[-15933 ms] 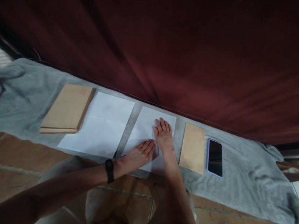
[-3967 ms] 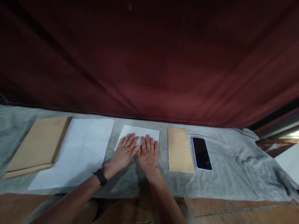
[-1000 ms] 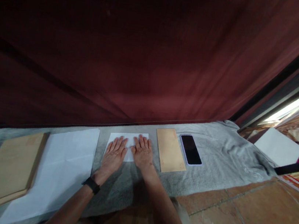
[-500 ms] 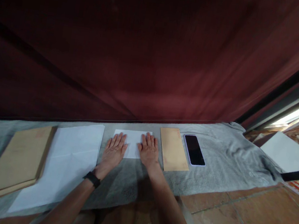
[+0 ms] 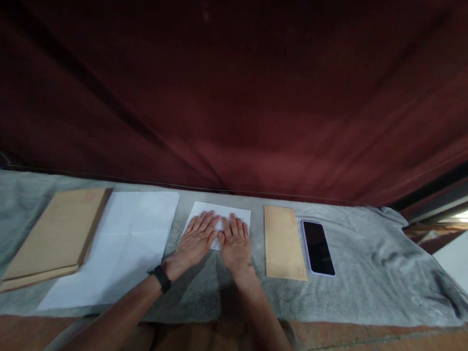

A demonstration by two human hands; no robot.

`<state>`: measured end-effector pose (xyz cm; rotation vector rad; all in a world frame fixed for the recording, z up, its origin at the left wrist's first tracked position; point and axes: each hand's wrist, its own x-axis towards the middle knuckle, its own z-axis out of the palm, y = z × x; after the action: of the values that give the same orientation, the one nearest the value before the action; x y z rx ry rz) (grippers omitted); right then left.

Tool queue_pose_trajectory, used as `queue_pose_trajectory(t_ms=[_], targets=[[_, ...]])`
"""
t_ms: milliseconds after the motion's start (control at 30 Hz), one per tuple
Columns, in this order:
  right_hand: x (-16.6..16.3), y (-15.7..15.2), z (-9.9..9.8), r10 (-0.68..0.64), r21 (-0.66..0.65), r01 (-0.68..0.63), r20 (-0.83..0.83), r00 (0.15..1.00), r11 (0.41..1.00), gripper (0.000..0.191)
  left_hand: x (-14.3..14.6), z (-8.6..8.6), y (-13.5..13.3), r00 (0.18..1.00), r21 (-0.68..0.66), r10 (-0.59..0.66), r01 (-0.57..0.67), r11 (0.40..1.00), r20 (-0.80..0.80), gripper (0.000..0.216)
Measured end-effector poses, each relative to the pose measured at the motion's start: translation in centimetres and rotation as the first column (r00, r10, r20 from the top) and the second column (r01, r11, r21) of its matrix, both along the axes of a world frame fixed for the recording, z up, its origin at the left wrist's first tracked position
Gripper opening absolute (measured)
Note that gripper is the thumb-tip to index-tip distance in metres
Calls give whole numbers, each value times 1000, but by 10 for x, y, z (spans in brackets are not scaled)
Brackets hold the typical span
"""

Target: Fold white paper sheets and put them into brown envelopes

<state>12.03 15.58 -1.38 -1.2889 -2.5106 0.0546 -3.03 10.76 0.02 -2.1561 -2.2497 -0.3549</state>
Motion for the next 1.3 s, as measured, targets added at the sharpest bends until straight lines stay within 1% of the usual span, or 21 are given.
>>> queue_pose_trajectory(t_ms=[267, 400, 533, 600, 733, 900, 1067, 1167, 1233, 1300], targets=[[9, 2, -3, -23, 48, 23, 4, 1000, 999, 51, -1, 0, -2, 999, -2, 36, -36, 999, -9, 53], [15, 3, -4, -22, 47, 21, 22, 999, 999, 52, -2, 0, -6, 999, 3, 43, -42, 999, -10, 54], [18, 4, -3, -7, 26, 6, 31, 999, 1000, 52, 1, -1, -16, 998, 10, 54, -54, 999, -19, 56], [18, 5, -2, -6, 15, 6, 38, 999, 1000, 51, 4, -1, -25, 1000, 8, 22, -22, 1000, -16, 55], [18, 6, -2, -1, 4, 1, 44, 999, 1000, 52, 9, 0, -42, 994, -2, -105, 105, 994, -1, 54], [18, 5, -3, -4, 13, 4, 41, 999, 1000, 52, 4, 5, -55, 984, -15, -176, 176, 984, -7, 56], [20, 7, 2, 1, -1, -1, 47, 999, 1000, 51, 2, 6, -65, 980, -15, -200, 200, 980, -14, 61], [17, 7, 6, 11, -31, -9, 42, 999, 999, 50, 3, 10, -64, 982, -15, -191, 190, 982, -14, 55], [11, 4, 8, 43, -51, -42, 24, 999, 998, 50, 3, 15, -60, 983, -17, -183, 183, 983, -2, 50], [4, -1, 10, 103, -70, -102, 2, 995, 992, 50, 3, 19, -54, 986, -24, -165, 165, 986, 12, 48]])
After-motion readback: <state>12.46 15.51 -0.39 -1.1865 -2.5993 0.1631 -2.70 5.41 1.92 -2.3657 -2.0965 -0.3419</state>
